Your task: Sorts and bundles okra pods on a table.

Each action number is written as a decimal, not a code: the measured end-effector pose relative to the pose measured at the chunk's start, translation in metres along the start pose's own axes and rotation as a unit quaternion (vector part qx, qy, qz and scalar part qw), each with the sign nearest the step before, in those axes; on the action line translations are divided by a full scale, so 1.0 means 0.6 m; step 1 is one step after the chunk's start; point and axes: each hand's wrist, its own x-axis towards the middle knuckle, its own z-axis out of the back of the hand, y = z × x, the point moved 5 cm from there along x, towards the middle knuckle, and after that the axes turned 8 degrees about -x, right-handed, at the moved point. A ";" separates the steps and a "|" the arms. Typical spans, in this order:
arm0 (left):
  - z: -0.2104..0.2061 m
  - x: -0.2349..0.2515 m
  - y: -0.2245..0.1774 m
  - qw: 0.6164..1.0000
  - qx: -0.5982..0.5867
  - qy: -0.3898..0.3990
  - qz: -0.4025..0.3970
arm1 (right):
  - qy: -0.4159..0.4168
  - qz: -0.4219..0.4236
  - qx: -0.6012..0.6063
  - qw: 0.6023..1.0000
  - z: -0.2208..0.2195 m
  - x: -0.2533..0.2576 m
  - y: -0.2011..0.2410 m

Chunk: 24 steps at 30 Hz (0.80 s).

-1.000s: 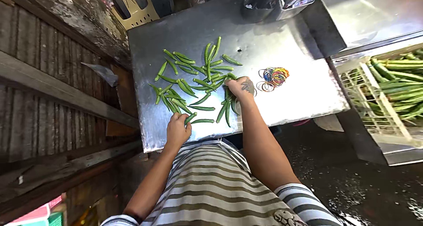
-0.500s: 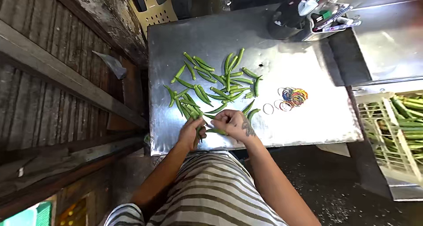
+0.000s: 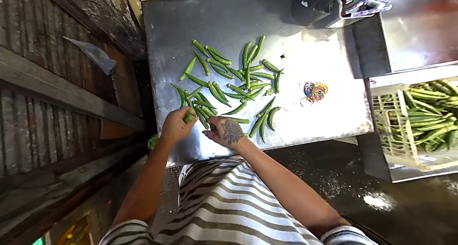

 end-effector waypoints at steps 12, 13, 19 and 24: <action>-0.043 0.018 -0.029 0.967 0.136 0.078 -0.203 | -0.296 -0.221 0.297 0.880 0.114 -0.123 -0.240; -0.029 0.020 -0.037 0.978 0.073 0.066 -0.186 | -0.308 -0.232 0.297 0.874 0.119 -0.132 -0.250; 0.029 0.054 -0.053 0.853 -0.516 0.023 -0.073 | -0.318 -0.263 0.245 0.877 0.124 -0.083 -0.291; -0.012 0.054 -0.054 0.761 -0.641 0.068 0.074 | -0.332 -0.326 0.061 0.883 0.179 0.019 -0.295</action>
